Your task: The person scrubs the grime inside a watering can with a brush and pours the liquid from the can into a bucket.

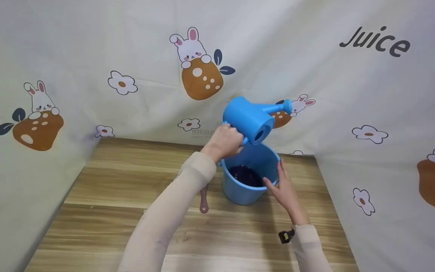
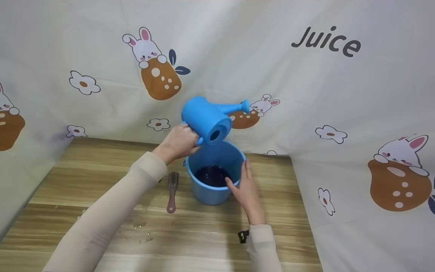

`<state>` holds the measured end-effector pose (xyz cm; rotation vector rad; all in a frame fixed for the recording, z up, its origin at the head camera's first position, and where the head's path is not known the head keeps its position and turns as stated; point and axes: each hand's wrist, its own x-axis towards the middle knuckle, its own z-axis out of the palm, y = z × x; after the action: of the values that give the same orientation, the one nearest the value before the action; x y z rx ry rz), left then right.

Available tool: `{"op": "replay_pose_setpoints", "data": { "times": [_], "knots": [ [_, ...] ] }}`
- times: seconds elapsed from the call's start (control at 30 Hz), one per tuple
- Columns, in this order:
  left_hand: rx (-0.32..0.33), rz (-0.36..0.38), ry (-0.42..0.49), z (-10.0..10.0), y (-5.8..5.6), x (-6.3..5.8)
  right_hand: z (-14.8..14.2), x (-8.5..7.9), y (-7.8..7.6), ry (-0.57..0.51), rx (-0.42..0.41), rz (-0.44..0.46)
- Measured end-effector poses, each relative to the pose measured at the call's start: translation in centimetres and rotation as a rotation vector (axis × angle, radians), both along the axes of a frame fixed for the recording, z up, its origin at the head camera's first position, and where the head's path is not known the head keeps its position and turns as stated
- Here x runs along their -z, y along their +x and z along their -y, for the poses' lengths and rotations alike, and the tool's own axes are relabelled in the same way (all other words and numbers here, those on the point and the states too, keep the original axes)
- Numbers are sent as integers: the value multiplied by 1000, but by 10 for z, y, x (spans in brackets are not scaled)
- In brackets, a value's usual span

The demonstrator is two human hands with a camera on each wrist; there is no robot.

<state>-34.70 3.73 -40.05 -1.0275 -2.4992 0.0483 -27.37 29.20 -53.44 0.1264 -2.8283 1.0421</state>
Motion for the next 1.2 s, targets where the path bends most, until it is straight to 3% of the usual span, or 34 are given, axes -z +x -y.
{"op": "replay_pose_setpoints", "data": {
  "times": [0.4,0.63,0.97,1.2],
  "knots": [
    [-53,300,254,10,0,-3,1,0,0,-13,7,5],
    [-116,479,404,20,0,-5,1,-1,1,-26,-1,9],
    [-167,644,626,39,-1,0,0,3,-1,-6,3,-20],
    [-135,756,827,56,-2,12,1,3,0,-17,8,-21]
  ]
}}
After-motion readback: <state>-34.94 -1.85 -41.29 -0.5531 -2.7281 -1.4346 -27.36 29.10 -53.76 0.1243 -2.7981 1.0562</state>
